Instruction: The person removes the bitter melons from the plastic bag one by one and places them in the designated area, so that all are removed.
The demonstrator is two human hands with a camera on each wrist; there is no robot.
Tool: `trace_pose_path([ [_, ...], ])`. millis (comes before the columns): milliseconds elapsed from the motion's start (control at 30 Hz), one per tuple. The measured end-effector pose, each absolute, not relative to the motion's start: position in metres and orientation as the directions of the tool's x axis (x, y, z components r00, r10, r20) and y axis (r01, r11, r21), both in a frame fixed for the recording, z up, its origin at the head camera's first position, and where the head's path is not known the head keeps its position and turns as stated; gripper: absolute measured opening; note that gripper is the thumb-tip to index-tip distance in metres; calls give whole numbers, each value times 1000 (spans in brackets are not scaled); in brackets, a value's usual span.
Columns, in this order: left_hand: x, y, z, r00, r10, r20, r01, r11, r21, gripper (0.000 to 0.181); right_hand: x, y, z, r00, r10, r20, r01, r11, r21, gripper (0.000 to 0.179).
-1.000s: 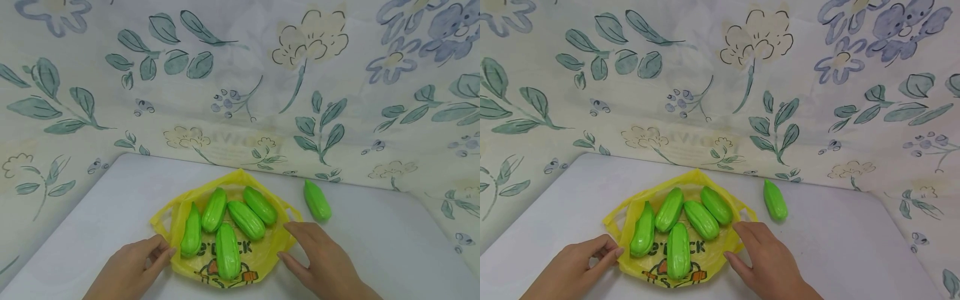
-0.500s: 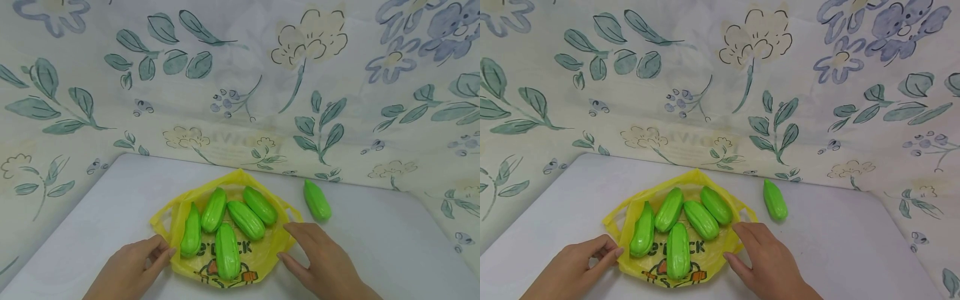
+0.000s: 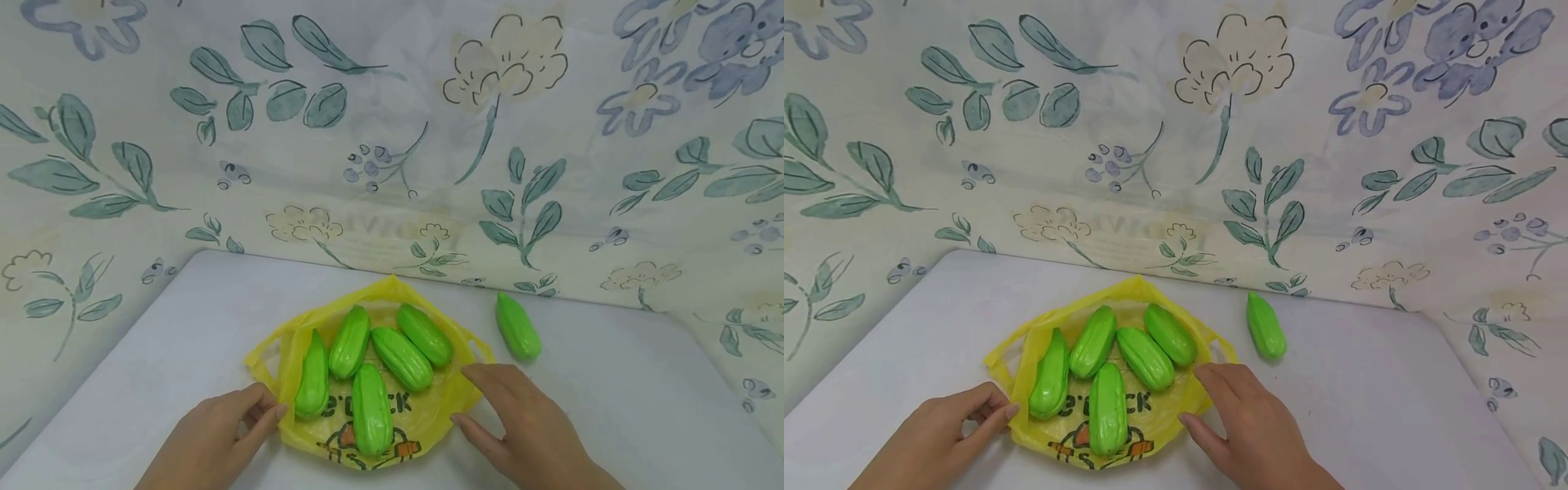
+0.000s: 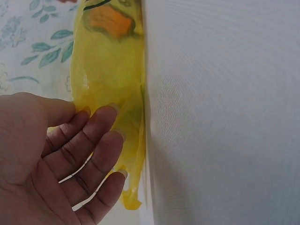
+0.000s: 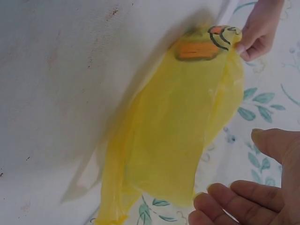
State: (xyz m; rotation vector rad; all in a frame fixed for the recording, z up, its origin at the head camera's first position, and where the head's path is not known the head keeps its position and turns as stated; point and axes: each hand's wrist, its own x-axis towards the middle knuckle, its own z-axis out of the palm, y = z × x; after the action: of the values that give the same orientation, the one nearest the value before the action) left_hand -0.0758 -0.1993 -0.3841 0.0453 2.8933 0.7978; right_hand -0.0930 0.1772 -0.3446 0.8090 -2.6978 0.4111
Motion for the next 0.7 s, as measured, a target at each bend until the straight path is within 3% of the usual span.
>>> trace_pose_path([
  [700,-75,-201,-385,-991,71,-115,4,866,501,15,-94,170,-348,-753,-556,353,-643,736,-213,55],
])
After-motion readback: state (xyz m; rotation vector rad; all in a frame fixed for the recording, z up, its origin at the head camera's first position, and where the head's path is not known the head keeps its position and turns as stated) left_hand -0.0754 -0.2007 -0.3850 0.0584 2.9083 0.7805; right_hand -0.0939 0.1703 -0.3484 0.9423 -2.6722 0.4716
